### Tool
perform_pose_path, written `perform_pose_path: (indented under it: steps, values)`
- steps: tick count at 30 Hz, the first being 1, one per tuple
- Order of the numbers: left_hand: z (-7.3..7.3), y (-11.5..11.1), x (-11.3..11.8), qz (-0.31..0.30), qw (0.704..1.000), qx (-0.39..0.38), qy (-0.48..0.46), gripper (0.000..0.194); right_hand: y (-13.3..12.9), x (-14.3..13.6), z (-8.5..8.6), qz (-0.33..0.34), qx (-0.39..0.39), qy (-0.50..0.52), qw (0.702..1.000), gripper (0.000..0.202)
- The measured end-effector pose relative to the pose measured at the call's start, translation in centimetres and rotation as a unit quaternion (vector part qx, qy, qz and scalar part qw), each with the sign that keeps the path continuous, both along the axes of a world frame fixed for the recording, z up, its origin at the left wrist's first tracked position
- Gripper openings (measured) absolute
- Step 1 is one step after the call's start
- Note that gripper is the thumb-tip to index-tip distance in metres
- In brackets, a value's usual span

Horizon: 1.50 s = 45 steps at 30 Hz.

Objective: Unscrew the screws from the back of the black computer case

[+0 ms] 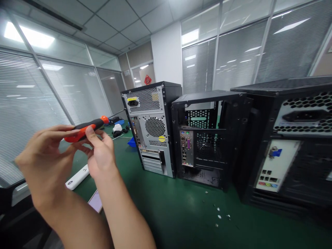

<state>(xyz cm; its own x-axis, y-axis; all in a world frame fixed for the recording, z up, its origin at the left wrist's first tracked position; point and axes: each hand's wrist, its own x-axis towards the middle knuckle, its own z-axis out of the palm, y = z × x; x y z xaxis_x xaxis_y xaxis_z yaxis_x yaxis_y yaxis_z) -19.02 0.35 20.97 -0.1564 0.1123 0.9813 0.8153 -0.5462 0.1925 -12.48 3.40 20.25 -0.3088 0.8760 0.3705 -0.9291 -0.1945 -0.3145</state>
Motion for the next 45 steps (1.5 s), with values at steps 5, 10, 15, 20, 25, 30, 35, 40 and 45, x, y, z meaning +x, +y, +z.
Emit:
perform_pose_path:
  steps: [5,10,15,20,25,30,35,40,45]
  values:
    - [0.2,-0.3,0.5,-0.015,0.999,0.01,0.038,0.022,0.0,0.2,0.1,0.028,-0.006,0.027,0.999,0.006]
    - [0.2,-1.0,0.9,-0.045,0.999,-0.004,0.027,0.021,0.0,0.3,0.1,0.054,-0.006,0.057,0.997,0.012]
    - [0.1,-2.2,1.1,-0.068,0.996,-0.048,-0.032,0.039,0.2,0.0,-0.1,0.067,-0.002,0.039,0.997,0.01]
    - [0.2,-1.7,1.1,0.001,0.991,-0.115,-0.073,0.05,0.4,-0.4,-0.3,0.058,0.008,0.056,0.997,0.01]
    - [0.3,-0.9,1.9,0.066,0.981,-0.125,-0.135,0.048,0.1,0.2,-0.1,0.064,0.016,0.052,0.996,0.003]
    - [0.4,-1.0,2.9,0.109,0.973,-0.135,-0.148,0.045,0.2,0.2,-0.1,0.071,0.033,0.051,0.996,0.005]
    - [0.5,-0.5,3.5,0.127,0.97,-0.117,-0.171,0.041,0.2,-0.1,-0.1,0.062,0.056,0.038,0.996,0.01]
    - [0.6,-0.2,3.8,0.126,0.973,-0.087,-0.17,0.031,0.1,-0.2,0.0,0.066,0.06,0.026,0.996,0.016]
    - [0.5,-0.1,3.6,0.113,0.976,-0.081,-0.168,0.027,0.2,-0.2,-0.1,0.068,0.061,0.027,0.995,0.016]
